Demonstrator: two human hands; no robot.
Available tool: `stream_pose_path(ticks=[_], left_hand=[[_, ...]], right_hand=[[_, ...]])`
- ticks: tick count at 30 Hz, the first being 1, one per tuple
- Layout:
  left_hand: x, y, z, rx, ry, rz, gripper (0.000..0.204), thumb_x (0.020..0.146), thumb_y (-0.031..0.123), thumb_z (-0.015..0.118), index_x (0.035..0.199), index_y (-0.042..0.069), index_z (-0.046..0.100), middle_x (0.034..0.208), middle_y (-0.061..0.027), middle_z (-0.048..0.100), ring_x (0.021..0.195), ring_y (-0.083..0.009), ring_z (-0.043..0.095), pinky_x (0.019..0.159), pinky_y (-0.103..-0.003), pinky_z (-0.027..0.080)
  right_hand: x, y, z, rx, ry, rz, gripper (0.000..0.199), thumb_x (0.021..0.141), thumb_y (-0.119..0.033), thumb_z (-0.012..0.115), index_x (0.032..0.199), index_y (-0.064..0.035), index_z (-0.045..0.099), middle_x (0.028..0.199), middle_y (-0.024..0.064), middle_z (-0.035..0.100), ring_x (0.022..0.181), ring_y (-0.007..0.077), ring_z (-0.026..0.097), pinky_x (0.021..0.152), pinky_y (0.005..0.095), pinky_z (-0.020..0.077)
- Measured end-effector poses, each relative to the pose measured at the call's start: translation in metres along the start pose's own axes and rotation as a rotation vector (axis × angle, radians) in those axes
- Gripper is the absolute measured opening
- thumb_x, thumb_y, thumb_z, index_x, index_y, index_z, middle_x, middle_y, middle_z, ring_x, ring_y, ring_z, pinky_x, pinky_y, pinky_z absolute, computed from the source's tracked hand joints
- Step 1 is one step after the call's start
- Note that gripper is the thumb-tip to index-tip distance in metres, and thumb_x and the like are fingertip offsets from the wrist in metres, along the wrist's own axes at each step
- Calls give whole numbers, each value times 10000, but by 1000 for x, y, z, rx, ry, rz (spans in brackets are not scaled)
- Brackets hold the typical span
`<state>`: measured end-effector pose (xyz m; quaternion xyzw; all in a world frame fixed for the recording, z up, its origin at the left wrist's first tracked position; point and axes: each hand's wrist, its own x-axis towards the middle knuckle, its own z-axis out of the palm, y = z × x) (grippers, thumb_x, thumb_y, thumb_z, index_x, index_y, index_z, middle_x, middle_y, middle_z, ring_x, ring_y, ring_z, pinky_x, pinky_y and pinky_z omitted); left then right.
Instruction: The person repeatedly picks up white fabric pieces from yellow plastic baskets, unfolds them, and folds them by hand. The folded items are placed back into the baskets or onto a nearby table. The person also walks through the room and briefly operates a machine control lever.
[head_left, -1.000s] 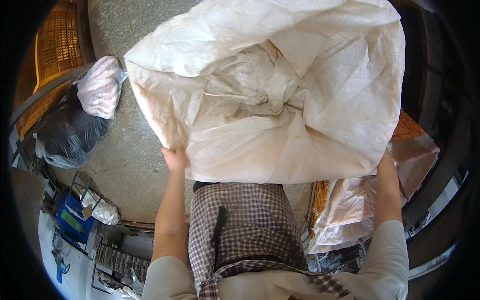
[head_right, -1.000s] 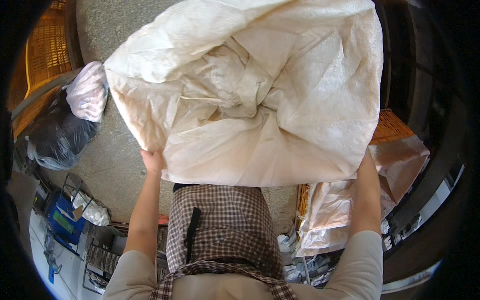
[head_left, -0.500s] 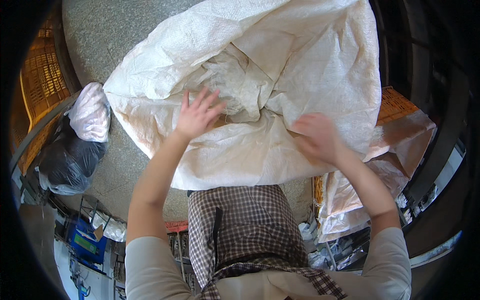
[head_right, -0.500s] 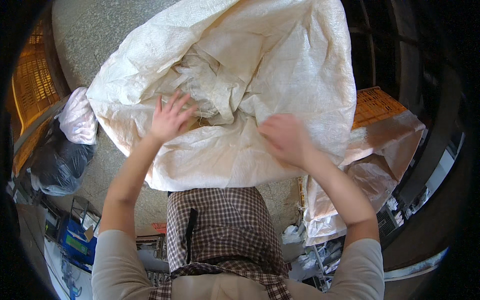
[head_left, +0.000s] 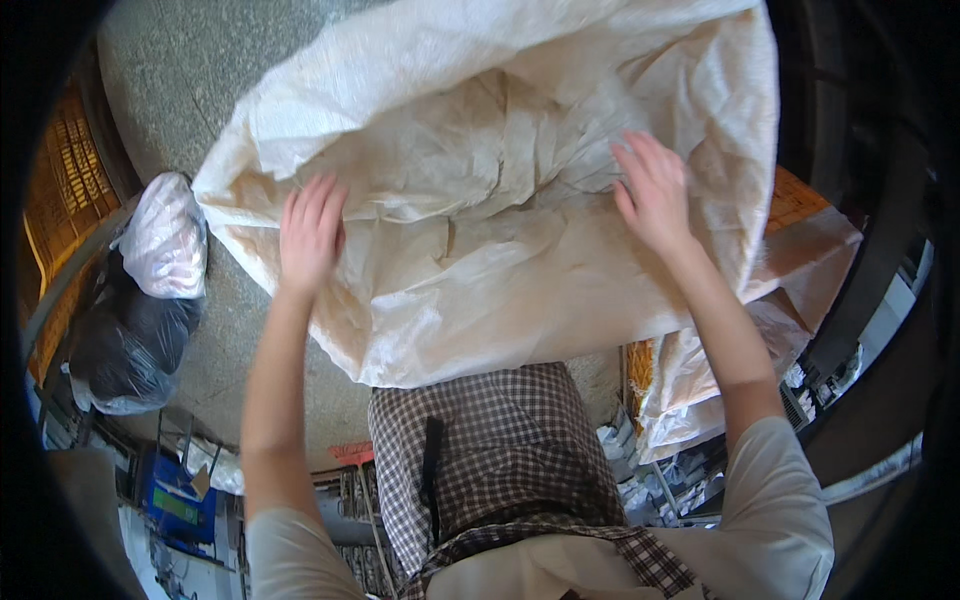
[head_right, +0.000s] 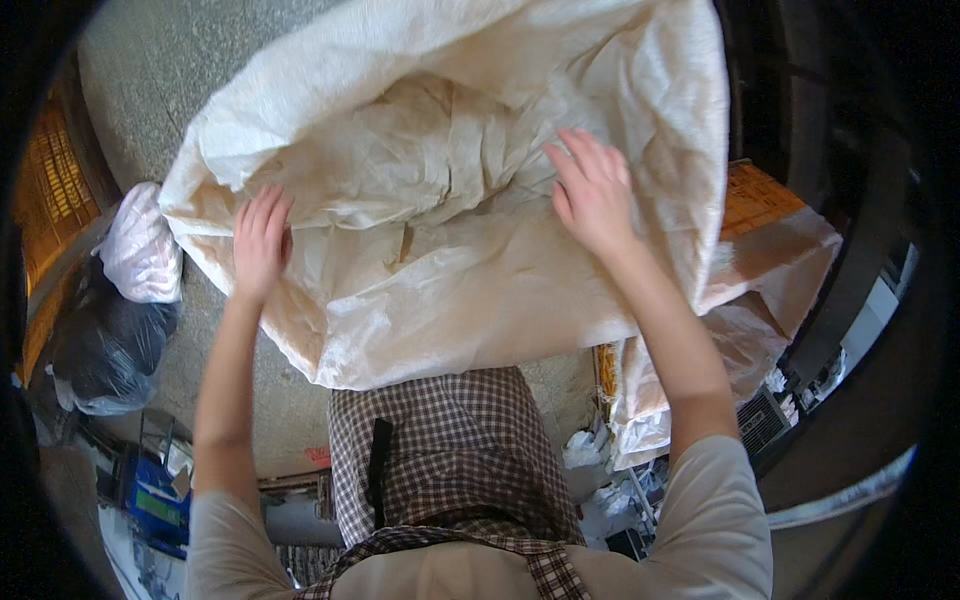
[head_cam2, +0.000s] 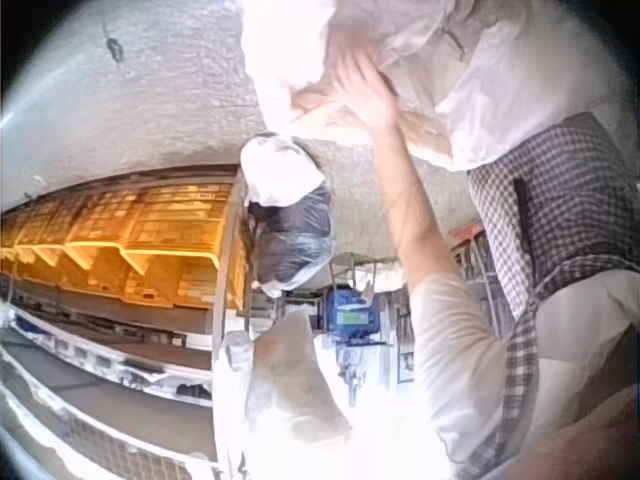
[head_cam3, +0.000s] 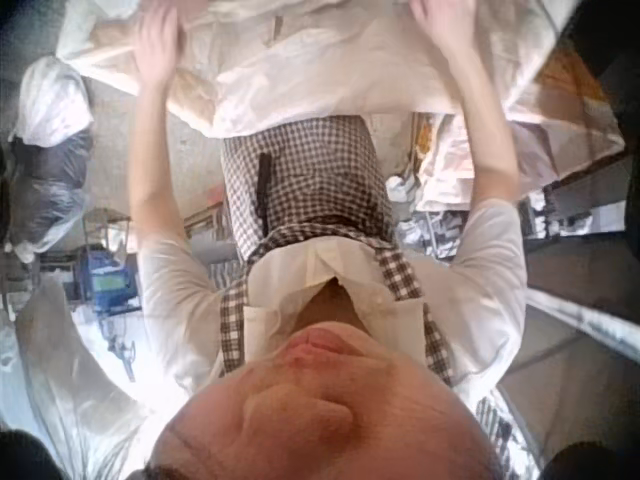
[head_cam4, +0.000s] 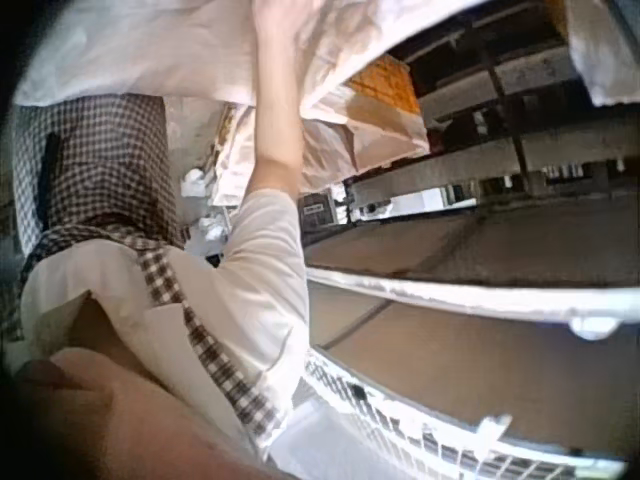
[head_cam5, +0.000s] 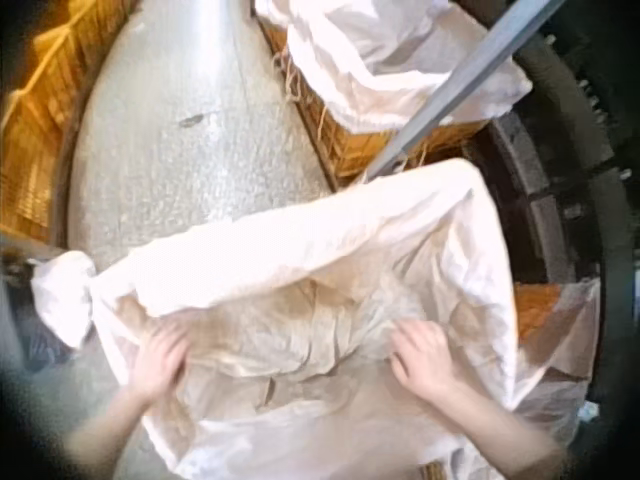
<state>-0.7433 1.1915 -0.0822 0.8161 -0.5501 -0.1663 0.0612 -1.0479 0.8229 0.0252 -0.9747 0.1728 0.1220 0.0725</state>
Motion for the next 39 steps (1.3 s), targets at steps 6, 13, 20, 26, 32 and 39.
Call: stream_pose_path(ticks=[6,13,20,26,32,39], left_hand=[[-113,26,17,-1190,157,-1188,615,771,69,635,1306,-25,346,1277,-178,447,1145,-304,459,959,-396,384],[-107,16,15,-1752,-105,-1242,460,735,6,499,1185,-70,440,1047,-151,567,956,-259,568,828,-369,472],[18,161,-45,-1771,-360,-891,443,703,10,545,1137,-73,504,1018,-142,596,900,-244,595,772,-342,490],[129,294,-56,-1712,-123,-633,391,686,53,569,1072,-11,569,952,-133,633,876,-223,605,766,-323,471],[130,289,-17,-1575,-116,-710,356,677,93,557,1022,8,585,958,-196,630,917,-339,604,792,-368,466],[132,282,-10,-1631,-213,-624,425,676,104,555,1090,6,546,1022,-221,604,1001,-366,562,855,-372,443]], right_hand=[[0,45,-91,102,198,898,466,742,-204,662,1149,-56,489,1073,192,578,955,345,566,787,420,461],[2,109,-94,291,349,603,249,755,-209,631,936,-54,559,856,191,623,803,365,599,688,421,482],[-31,260,-231,-12,288,991,450,764,-286,615,1108,-5,539,1024,198,596,936,320,587,803,389,452],[55,229,-252,-415,540,738,524,804,-291,607,1204,24,482,1219,172,508,1080,295,514,931,347,388],[31,64,-114,-36,363,167,545,738,-163,664,1221,-15,460,1231,175,486,1159,342,441,988,420,332],[-148,21,-98,-214,380,715,649,687,-127,656,1261,16,390,1267,224,405,1191,381,373,1019,459,272]])
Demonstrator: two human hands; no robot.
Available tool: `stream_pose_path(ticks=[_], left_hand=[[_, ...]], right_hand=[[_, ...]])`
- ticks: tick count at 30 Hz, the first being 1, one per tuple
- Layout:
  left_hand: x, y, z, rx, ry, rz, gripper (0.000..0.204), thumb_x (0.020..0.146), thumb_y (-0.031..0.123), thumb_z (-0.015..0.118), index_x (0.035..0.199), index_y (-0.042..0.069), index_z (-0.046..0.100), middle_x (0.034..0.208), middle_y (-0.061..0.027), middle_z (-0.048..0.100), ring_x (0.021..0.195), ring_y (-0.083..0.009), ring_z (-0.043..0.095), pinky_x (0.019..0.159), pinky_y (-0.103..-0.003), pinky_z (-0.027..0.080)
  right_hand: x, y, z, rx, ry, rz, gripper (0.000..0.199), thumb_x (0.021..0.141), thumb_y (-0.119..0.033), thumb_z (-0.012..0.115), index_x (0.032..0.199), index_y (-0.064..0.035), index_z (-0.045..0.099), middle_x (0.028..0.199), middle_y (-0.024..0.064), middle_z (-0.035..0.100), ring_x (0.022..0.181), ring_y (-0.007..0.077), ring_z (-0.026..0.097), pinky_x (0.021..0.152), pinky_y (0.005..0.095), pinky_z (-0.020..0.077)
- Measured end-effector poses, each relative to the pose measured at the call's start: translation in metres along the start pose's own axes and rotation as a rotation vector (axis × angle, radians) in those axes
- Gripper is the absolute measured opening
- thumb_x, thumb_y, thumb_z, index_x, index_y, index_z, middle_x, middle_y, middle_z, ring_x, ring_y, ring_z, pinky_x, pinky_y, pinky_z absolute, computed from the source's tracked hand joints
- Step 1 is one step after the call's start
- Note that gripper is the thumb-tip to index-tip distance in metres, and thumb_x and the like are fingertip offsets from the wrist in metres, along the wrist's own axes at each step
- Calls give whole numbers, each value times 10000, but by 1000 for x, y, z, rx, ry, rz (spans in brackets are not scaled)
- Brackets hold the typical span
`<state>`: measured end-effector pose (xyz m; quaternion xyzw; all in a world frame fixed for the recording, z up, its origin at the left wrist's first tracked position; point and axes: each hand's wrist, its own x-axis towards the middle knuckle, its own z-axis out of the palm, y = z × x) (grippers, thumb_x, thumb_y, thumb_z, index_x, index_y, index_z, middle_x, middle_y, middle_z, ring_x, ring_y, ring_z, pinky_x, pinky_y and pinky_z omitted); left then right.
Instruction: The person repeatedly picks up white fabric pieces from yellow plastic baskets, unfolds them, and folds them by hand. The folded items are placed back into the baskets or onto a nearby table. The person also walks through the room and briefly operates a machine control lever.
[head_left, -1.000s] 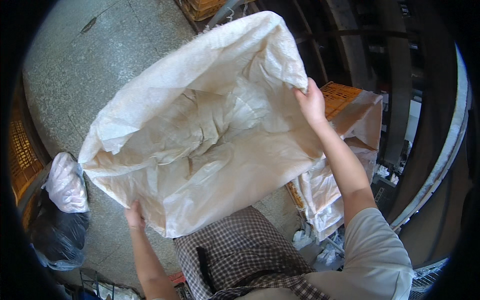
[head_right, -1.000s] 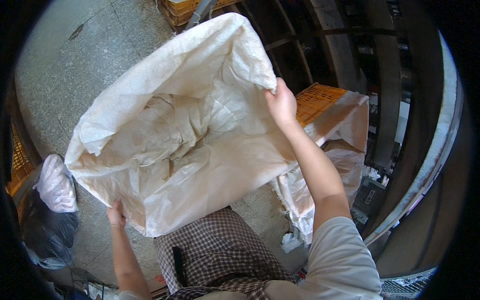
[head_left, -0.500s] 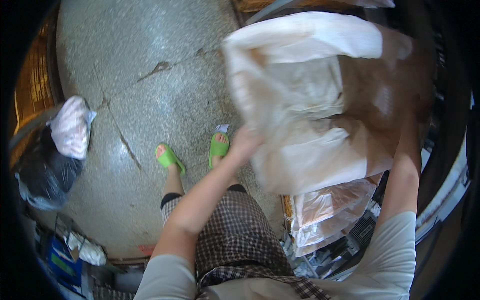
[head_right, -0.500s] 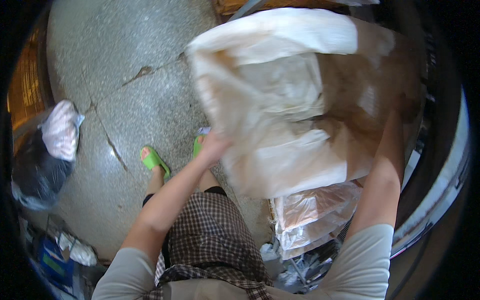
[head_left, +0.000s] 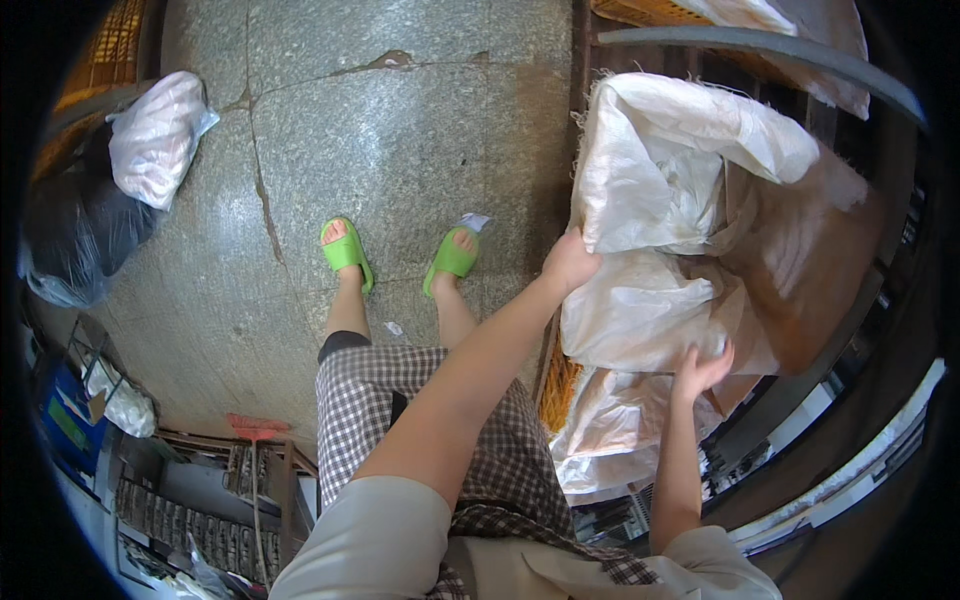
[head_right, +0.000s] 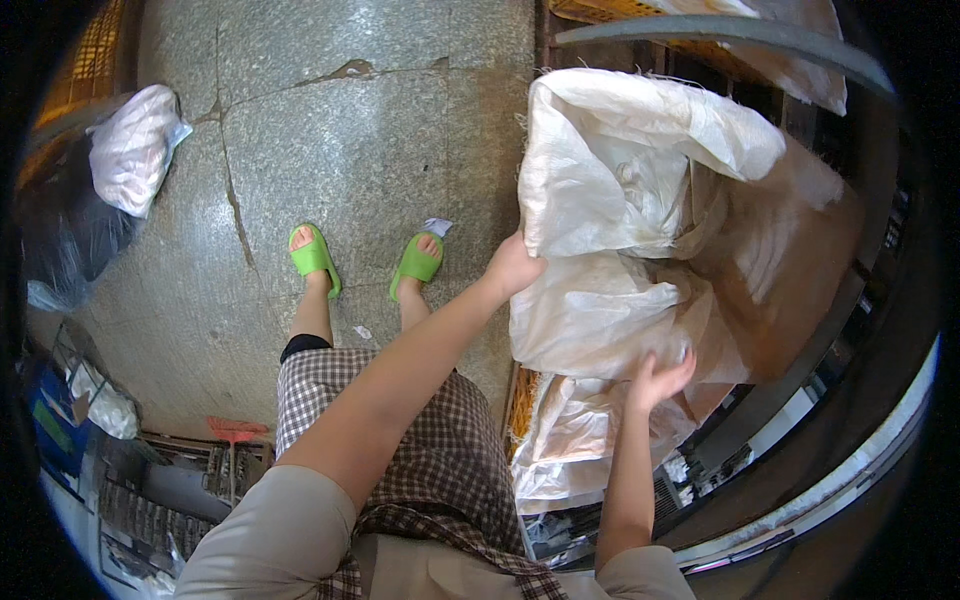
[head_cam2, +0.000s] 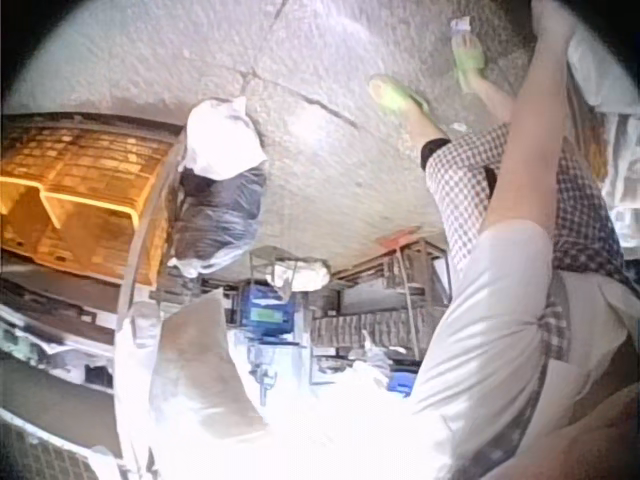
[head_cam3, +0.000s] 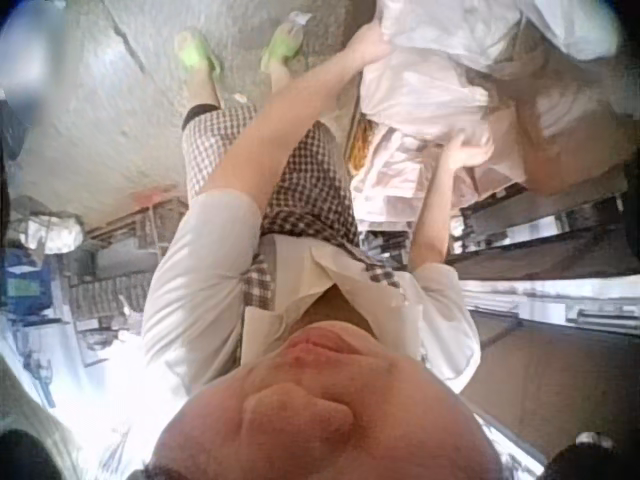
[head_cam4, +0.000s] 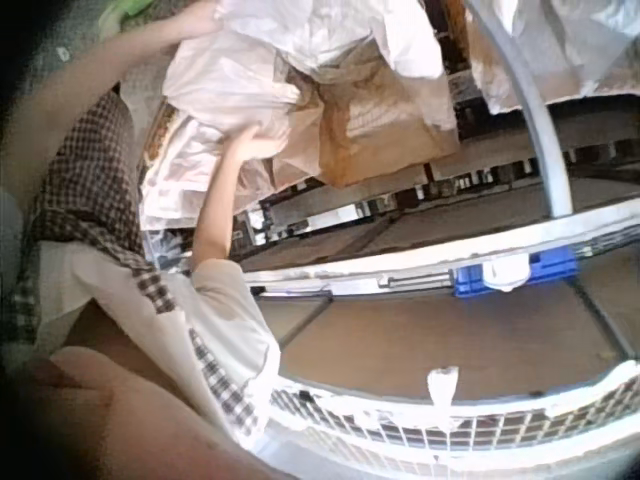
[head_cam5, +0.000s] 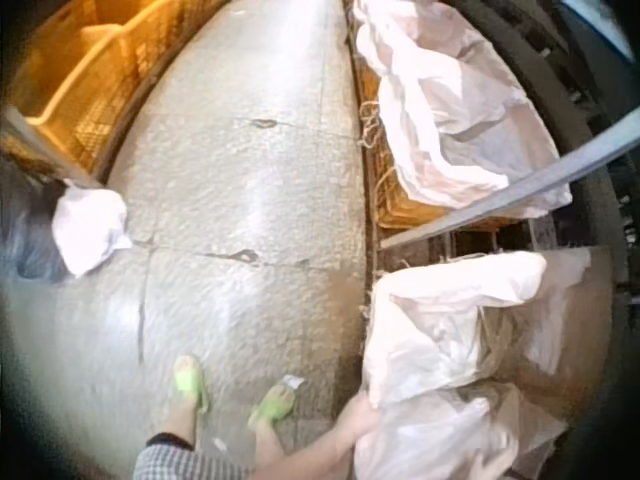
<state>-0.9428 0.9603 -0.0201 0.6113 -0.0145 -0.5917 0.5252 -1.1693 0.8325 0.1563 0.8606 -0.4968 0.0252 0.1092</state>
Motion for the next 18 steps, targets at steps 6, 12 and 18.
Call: stream_pose_path(ticks=[6,12,18], left_hand=[[-36,-39,-83,-92,-27,64,837,683,372,754,1298,-31,354,1290,-224,445,1137,-287,502,940,-368,418],[-190,-76,-360,811,251,-320,478,836,288,538,1217,3,485,1184,-228,538,1117,-352,510,912,-401,417],[-394,-31,-538,922,872,-187,234,800,210,562,876,-11,572,807,-190,602,779,-340,590,719,-412,470]], right_hand=[[-60,26,-22,-65,-123,-93,558,670,-126,677,1166,27,474,1146,225,489,1100,379,436,963,459,332],[-76,-104,-42,695,-1451,64,334,828,-174,597,1110,-8,532,982,83,600,893,157,574,796,296,460],[-45,-178,-124,843,-854,-391,316,849,-214,569,1105,-34,526,986,140,596,919,267,584,781,360,470]])
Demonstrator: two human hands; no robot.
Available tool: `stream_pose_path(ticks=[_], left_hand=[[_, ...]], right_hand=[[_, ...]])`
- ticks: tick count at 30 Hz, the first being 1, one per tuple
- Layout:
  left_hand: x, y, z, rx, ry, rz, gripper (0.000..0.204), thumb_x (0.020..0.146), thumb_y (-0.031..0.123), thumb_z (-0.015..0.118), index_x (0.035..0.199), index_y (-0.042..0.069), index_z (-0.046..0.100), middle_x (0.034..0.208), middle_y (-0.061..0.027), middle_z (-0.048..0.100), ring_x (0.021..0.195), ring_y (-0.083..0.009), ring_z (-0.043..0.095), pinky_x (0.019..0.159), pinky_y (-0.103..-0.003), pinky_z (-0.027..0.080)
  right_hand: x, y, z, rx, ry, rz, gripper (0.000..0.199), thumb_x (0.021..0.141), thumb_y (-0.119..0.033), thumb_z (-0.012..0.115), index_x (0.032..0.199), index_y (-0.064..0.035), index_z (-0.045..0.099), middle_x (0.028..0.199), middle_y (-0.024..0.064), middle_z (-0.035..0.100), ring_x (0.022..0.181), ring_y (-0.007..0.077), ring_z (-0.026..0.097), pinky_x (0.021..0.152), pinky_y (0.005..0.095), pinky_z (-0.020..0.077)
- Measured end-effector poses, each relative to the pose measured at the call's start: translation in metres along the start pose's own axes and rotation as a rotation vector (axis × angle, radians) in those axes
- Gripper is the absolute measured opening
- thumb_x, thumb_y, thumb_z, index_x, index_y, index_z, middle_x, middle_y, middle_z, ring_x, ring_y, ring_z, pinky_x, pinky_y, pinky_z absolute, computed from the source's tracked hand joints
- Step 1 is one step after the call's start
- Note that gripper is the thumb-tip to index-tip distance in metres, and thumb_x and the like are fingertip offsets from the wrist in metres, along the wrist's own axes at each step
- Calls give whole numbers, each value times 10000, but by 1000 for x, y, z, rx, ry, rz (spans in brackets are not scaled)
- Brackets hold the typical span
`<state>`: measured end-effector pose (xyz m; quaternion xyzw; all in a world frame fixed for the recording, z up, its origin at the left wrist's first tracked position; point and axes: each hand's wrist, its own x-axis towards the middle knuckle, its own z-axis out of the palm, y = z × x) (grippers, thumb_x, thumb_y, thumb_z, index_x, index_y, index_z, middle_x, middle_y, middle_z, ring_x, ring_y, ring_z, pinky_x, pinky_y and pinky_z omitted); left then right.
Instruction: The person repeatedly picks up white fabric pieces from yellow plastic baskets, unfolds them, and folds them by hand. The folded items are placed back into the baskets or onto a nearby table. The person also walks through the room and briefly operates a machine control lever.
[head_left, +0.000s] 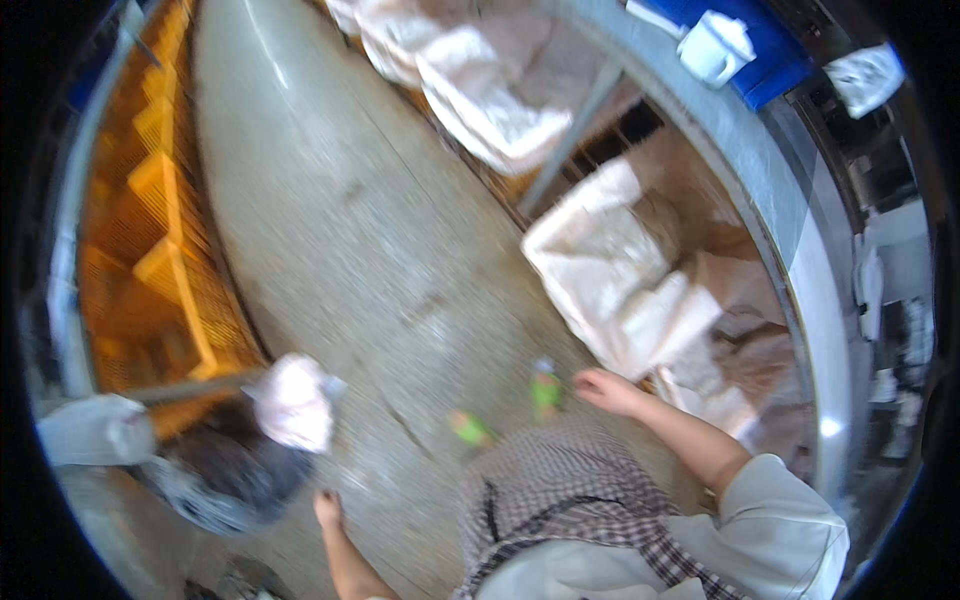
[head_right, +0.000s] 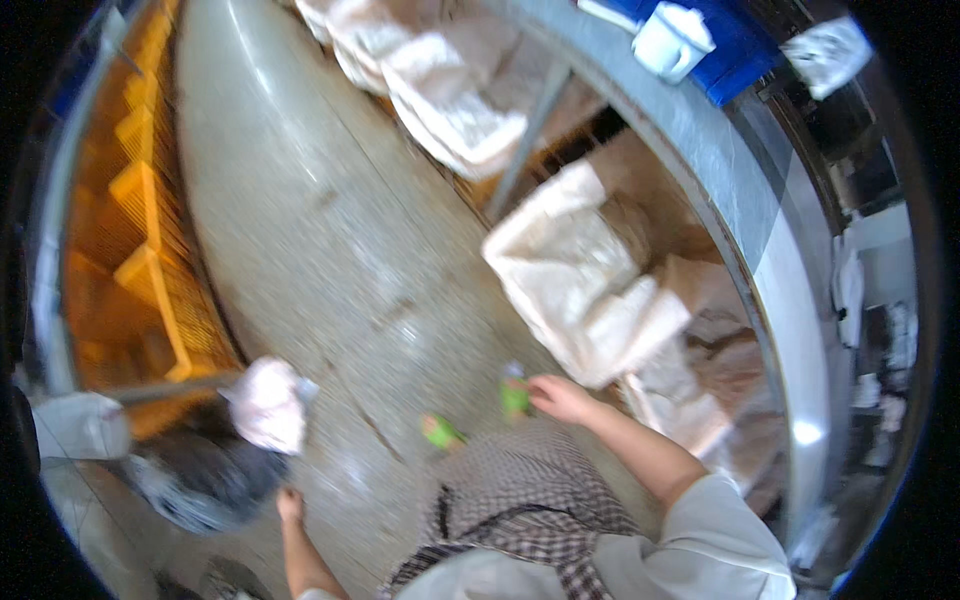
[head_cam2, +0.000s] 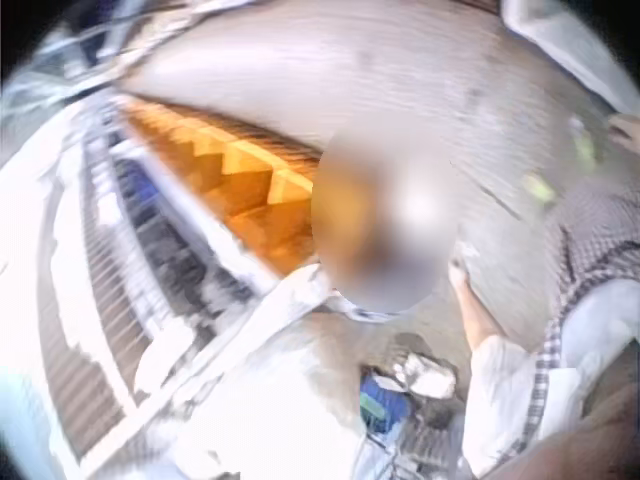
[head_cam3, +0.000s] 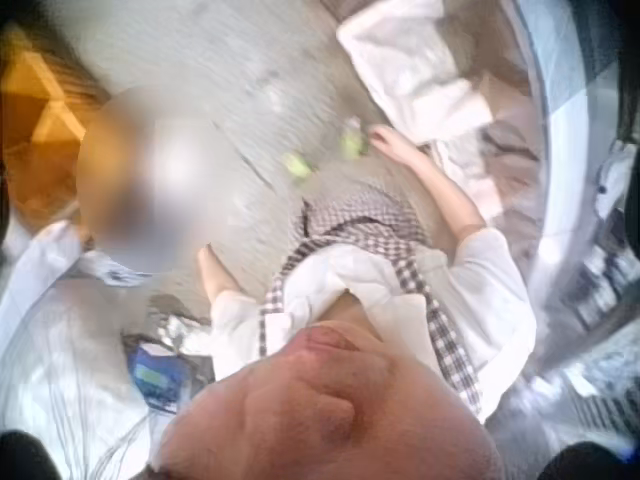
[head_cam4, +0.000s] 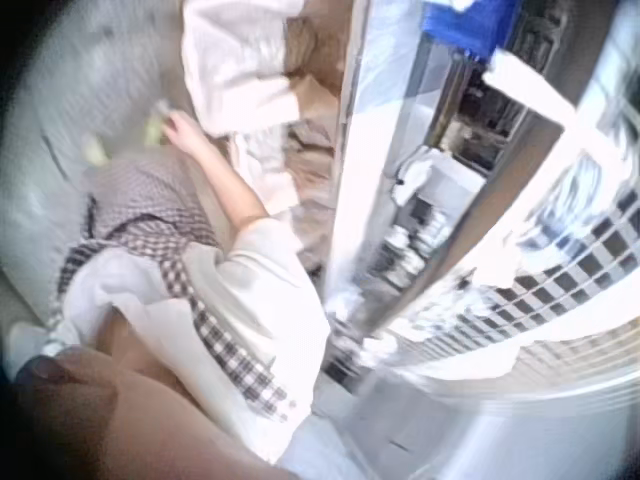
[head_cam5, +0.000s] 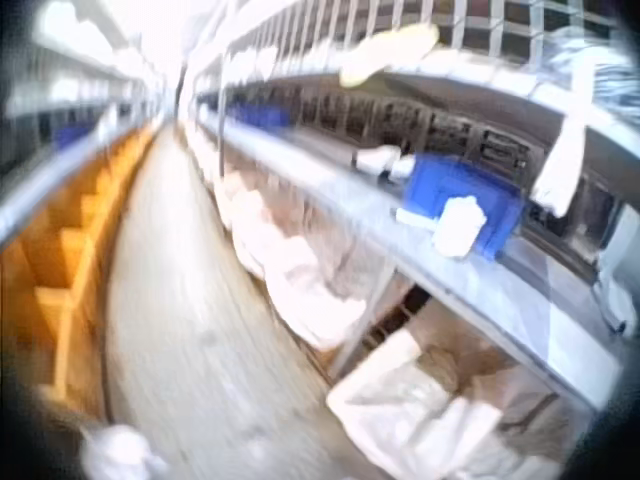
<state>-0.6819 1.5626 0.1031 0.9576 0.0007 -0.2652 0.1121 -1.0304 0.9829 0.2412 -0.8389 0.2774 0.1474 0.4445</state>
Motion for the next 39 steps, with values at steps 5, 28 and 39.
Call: stream_pose_path(ticks=[5,28,39], left_hand=[[-4,-33,-78,-550,157,-118,30,757,33,513,731,46,519,622,-43,528,535,-146,508,472,-298,446],[116,206,-117,-398,-310,246,326,828,204,611,1065,-10,549,891,-84,630,776,-170,630,579,-271,470],[158,232,-177,-570,-208,-258,149,830,135,567,873,0,610,762,-77,608,668,-180,603,533,-308,472]], right_hand=[[-31,34,-10,-47,44,295,268,783,-269,602,958,-66,598,874,130,642,798,259,611,715,383,479],[101,121,-46,-18,-28,605,307,687,-254,616,894,-41,691,936,175,656,834,295,635,780,365,486],[410,-89,-204,-329,-265,36,344,739,-274,551,1003,-74,644,926,150,655,852,323,627,762,407,490]])
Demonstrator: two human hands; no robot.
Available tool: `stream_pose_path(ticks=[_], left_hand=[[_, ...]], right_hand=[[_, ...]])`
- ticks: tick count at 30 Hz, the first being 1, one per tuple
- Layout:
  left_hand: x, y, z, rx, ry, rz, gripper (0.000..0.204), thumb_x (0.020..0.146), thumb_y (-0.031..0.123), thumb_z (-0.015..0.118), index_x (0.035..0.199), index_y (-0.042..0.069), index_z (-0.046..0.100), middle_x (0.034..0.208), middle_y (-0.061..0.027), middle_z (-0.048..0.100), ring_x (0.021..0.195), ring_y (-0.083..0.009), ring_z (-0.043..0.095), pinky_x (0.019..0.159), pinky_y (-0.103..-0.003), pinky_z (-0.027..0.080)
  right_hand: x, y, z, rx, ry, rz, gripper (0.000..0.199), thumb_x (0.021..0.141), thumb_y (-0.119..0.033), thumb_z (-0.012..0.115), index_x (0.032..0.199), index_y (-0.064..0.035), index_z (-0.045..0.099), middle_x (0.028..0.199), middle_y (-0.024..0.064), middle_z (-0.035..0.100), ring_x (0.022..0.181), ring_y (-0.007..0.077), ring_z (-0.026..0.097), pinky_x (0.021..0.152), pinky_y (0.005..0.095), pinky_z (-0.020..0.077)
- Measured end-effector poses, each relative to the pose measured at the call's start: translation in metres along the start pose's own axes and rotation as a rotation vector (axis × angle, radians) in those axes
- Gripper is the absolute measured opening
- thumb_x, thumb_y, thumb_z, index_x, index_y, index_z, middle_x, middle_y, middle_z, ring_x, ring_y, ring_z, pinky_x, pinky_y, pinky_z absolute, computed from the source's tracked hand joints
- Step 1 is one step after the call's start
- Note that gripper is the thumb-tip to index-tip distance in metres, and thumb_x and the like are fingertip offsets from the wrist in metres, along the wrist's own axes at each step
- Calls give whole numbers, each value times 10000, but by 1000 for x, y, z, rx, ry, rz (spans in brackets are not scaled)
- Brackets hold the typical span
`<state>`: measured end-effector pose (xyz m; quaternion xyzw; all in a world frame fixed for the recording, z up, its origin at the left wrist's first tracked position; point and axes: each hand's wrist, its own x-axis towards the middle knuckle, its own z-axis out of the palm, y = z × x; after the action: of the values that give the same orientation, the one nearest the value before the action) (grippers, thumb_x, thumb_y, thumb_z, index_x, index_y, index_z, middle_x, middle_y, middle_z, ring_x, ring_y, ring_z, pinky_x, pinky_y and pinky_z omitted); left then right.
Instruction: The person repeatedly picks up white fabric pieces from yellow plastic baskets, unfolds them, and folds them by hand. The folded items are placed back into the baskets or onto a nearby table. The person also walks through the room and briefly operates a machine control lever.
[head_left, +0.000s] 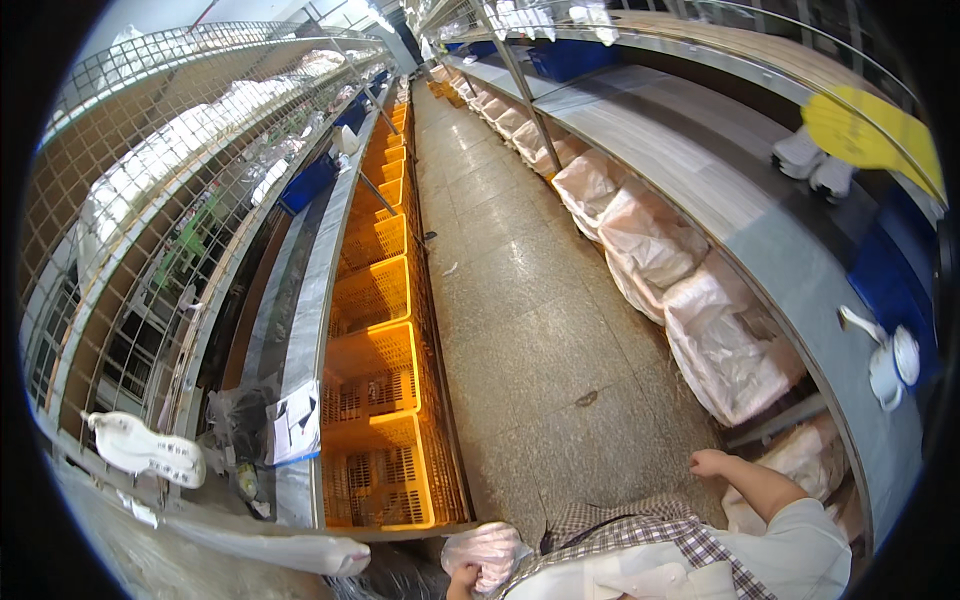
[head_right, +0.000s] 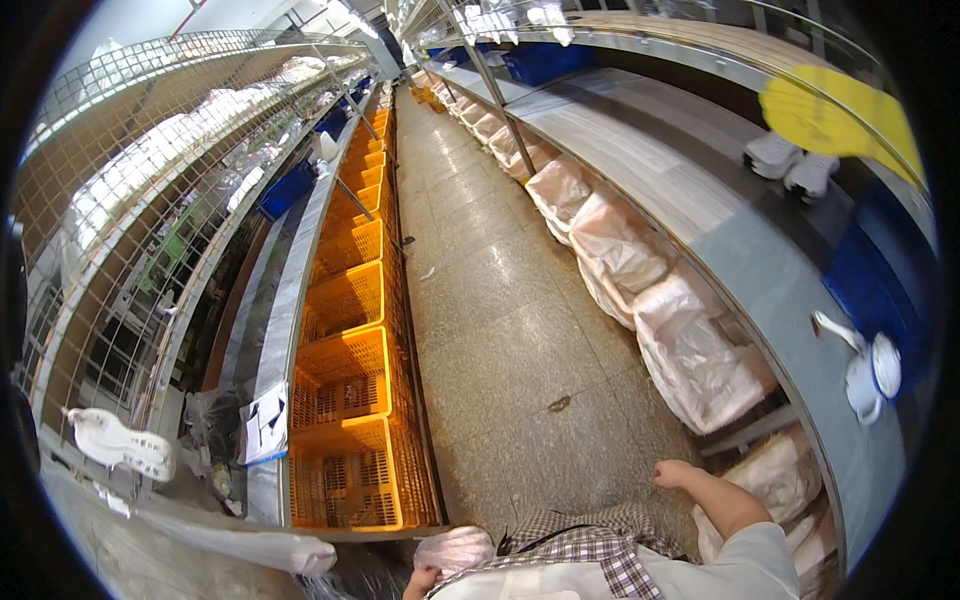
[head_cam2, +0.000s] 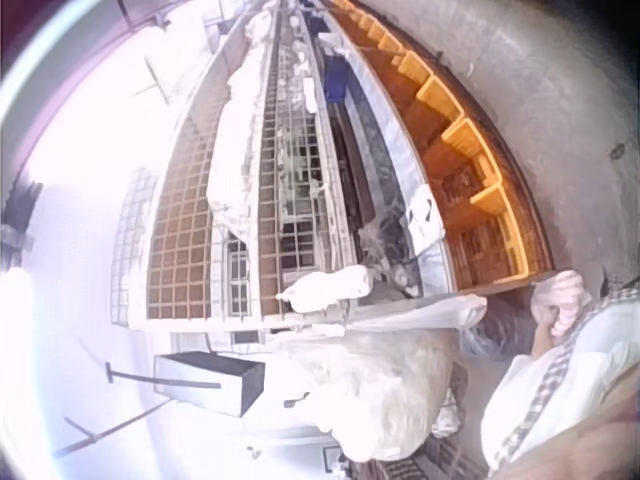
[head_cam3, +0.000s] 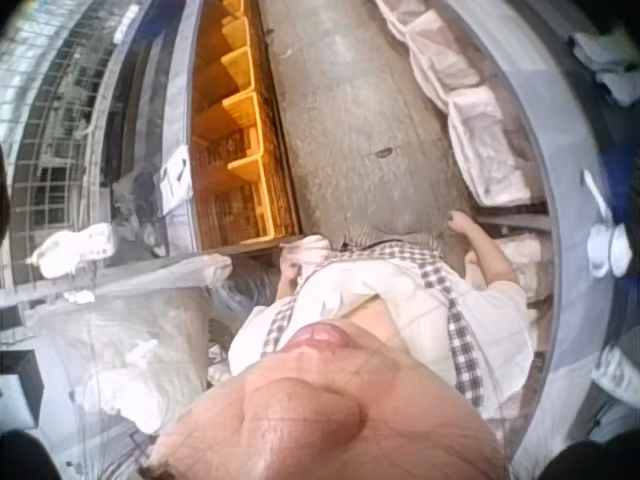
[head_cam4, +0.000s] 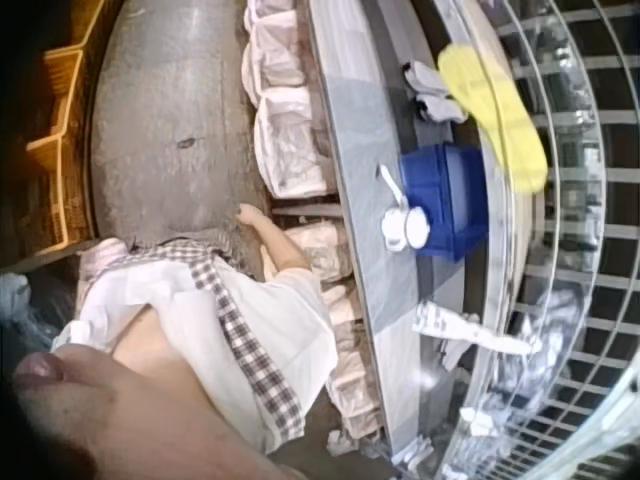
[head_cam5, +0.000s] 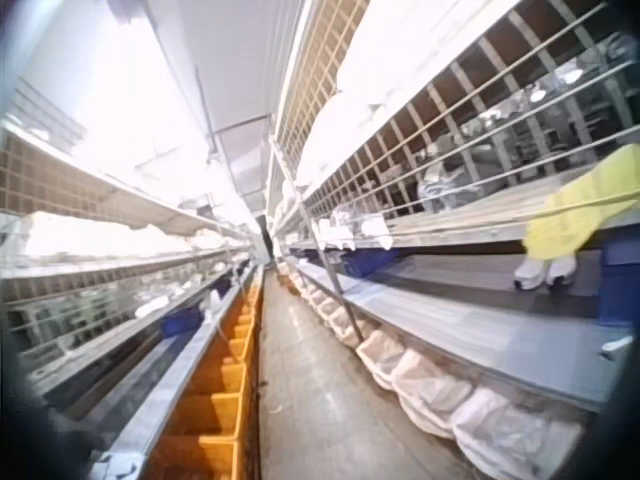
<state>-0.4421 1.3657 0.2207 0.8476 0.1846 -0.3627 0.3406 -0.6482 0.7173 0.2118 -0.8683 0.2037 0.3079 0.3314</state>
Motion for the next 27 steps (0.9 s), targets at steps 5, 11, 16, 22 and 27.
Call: stream_pose_path(ticks=[5,11,16,22,27], left_hand=[[78,57,-6,-62,-8,-189,146,816,131,550,811,-2,609,717,-86,599,613,-201,588,498,-331,462],[208,213,-38,10,-14,-156,164,799,127,530,737,-4,607,664,-97,588,548,-227,569,456,-360,450],[333,460,-75,232,54,296,381,830,298,535,1080,15,586,1024,-208,618,983,-334,585,837,-396,451],[431,745,-68,346,-142,627,356,818,292,565,1058,31,588,1002,-166,634,954,-306,600,817,-373,469],[446,929,-83,345,-429,801,303,852,292,595,1041,55,607,909,-86,646,842,-171,593,767,-304,470]], right_hand=[[141,-70,-134,-195,-17,-231,370,765,-269,551,1079,-81,603,925,131,657,805,314,632,745,390,494],[259,-96,-257,158,398,133,286,746,-223,561,949,-36,635,893,199,643,800,343,622,712,394,488],[350,-53,-270,151,162,254,253,718,-249,571,761,-10,642,784,227,627,738,340,616,667,404,482],[444,-32,-253,488,92,570,143,728,-154,592,737,-15,625,741,167,621,629,286,591,549,413,460],[589,-70,-374,338,-6,629,218,743,-190,586,833,0,643,862,205,623,764,322,606,665,412,474]])
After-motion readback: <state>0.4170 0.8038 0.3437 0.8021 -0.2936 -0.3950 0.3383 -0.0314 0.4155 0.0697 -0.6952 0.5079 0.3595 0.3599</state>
